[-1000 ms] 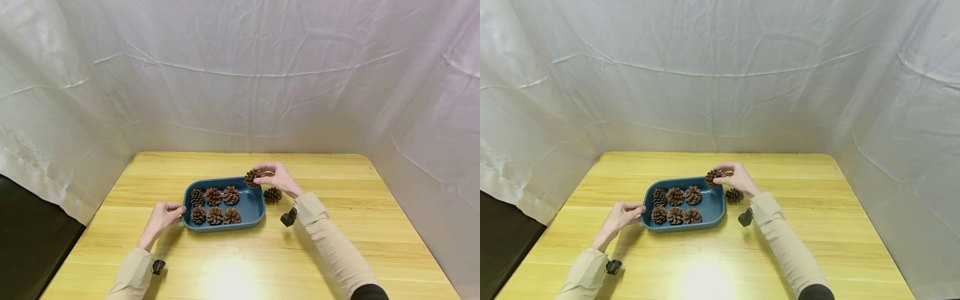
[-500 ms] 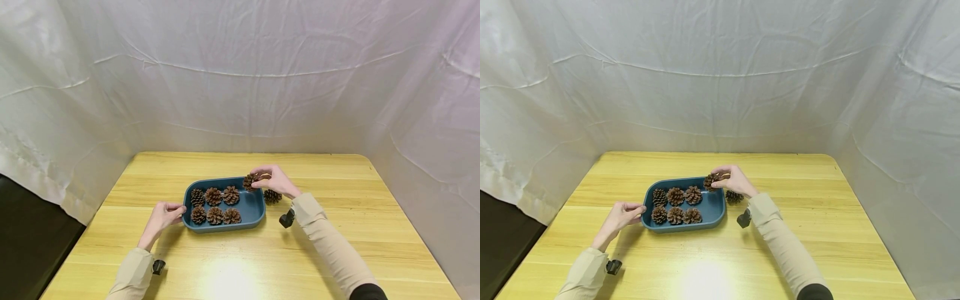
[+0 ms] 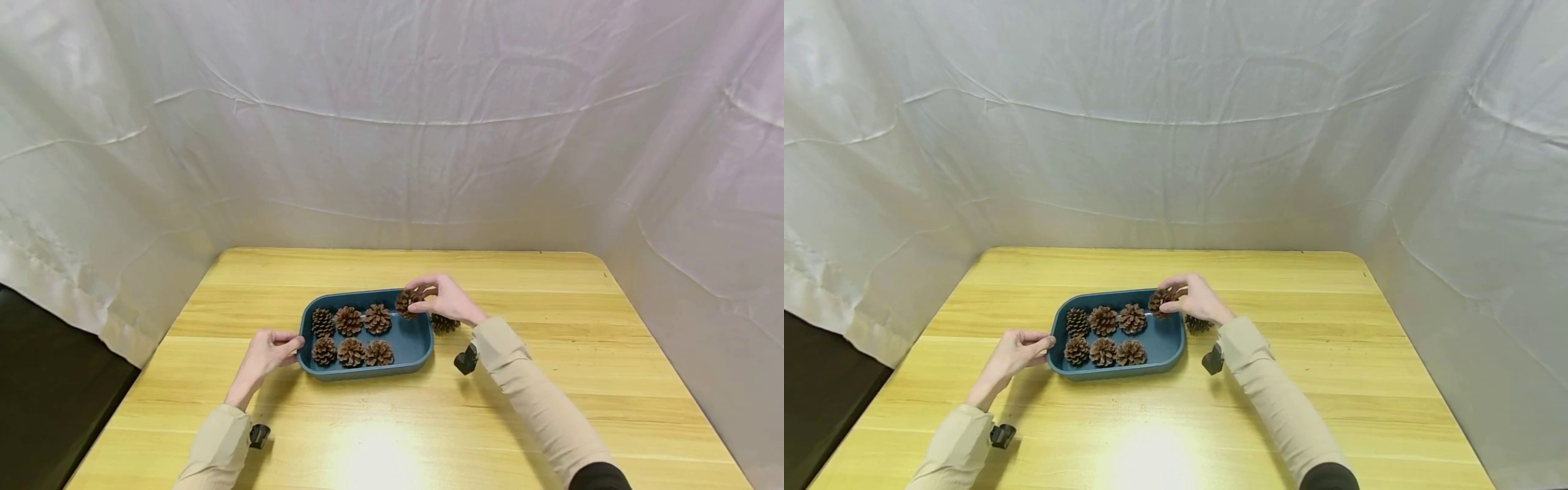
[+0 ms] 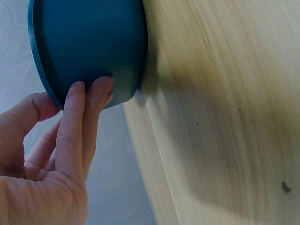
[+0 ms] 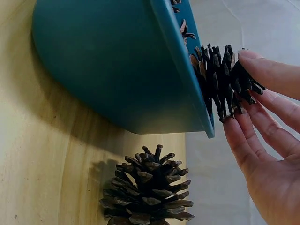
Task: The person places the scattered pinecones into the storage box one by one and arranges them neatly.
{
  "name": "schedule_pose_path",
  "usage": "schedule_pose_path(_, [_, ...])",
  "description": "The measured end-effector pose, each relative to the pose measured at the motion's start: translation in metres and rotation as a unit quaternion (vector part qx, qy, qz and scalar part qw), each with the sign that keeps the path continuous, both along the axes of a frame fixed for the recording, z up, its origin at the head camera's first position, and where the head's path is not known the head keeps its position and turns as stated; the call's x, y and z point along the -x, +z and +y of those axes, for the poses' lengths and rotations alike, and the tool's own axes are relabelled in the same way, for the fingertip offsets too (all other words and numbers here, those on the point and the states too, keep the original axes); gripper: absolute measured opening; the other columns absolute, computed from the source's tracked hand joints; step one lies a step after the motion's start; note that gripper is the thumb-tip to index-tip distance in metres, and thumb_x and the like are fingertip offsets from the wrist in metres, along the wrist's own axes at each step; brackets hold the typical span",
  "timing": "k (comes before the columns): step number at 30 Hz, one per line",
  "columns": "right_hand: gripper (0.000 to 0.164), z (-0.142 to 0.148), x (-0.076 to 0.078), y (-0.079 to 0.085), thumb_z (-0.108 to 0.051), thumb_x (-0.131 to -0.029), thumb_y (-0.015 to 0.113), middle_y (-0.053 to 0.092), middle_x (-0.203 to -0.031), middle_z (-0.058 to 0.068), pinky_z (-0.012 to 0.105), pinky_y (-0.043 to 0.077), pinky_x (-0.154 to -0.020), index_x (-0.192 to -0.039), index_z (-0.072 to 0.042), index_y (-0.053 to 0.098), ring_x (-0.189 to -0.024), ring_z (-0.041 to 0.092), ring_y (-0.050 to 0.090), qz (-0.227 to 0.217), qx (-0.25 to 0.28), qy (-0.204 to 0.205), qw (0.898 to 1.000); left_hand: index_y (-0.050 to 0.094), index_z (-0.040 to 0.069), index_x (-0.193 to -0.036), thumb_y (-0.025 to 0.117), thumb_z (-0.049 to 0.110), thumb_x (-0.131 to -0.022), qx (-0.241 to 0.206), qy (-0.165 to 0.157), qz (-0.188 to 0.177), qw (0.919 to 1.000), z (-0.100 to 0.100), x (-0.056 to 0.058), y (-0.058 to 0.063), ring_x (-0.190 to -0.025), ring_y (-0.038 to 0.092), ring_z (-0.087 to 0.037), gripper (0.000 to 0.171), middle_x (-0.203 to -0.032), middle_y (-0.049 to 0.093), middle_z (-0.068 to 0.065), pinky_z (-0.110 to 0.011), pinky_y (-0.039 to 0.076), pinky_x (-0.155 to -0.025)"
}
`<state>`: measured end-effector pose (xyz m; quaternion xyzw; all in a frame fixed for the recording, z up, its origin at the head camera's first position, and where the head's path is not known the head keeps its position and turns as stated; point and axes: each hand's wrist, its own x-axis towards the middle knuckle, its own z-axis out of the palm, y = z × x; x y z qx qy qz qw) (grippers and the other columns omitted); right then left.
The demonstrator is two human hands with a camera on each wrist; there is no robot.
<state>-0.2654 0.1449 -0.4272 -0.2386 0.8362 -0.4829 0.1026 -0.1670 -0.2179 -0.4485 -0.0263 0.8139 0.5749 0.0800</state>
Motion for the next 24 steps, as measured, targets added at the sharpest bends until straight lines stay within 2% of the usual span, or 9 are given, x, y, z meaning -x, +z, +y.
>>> schedule_pose_path(8, [0.039,-0.003,0.001,-0.003,-0.012,-0.086,0.080,0.071,-0.115,0.018,0.033,0.062,-0.084,-0.122,-0.003,0.069,-0.099,0.026,0.067,0.004,-0.031,0.001,1.000,0.059,-0.021,-0.122,0.062,0.002,-0.097,0.002,0.003,-0.003,1.0000,0.000,0.001,0.000,-0.087,0.074,-0.013,0.034,-0.119,0.067,-0.035,-0.025,0.065,-0.078])
schedule_pose_path(13, [0.037,-0.006,0.001,-0.005,-0.014,-0.085,0.081,0.072,-0.114,0.013,0.031,0.058,-0.080,-0.120,-0.007,0.071,-0.097,0.024,0.063,0.027,-0.061,-0.011,0.998,0.059,-0.021,-0.122,0.062,0.003,-0.097,0.002,0.003,-0.005,1.0000,0.000,0.001,0.000,-0.089,0.074,-0.015,0.035,-0.120,0.066,-0.035,-0.025,0.066,-0.079])
schedule_pose_path(17, [0.036,-0.008,0.001,-0.007,-0.017,-0.085,0.081,0.071,-0.110,0.011,0.028,0.052,-0.075,-0.120,-0.009,0.072,-0.092,0.023,0.058,0.050,-0.086,-0.015,0.995,0.059,-0.021,-0.122,0.062,0.002,-0.097,0.002,0.002,-0.005,1.0000,0.000,0.001,0.001,-0.089,0.075,-0.016,0.034,-0.120,0.066,-0.035,-0.025,0.066,-0.079])
schedule_pose_path(24, [0.036,-0.007,0.003,-0.012,-0.018,-0.086,0.081,0.069,-0.102,0.008,0.023,0.037,-0.062,-0.119,-0.009,0.073,-0.085,0.026,0.050,0.075,-0.099,-0.007,0.992,0.059,-0.021,-0.121,0.062,0.002,-0.097,0.002,0.004,-0.004,1.0000,0.000,0.000,0.001,-0.087,0.075,-0.015,0.034,-0.119,0.067,-0.035,-0.025,0.066,-0.078])
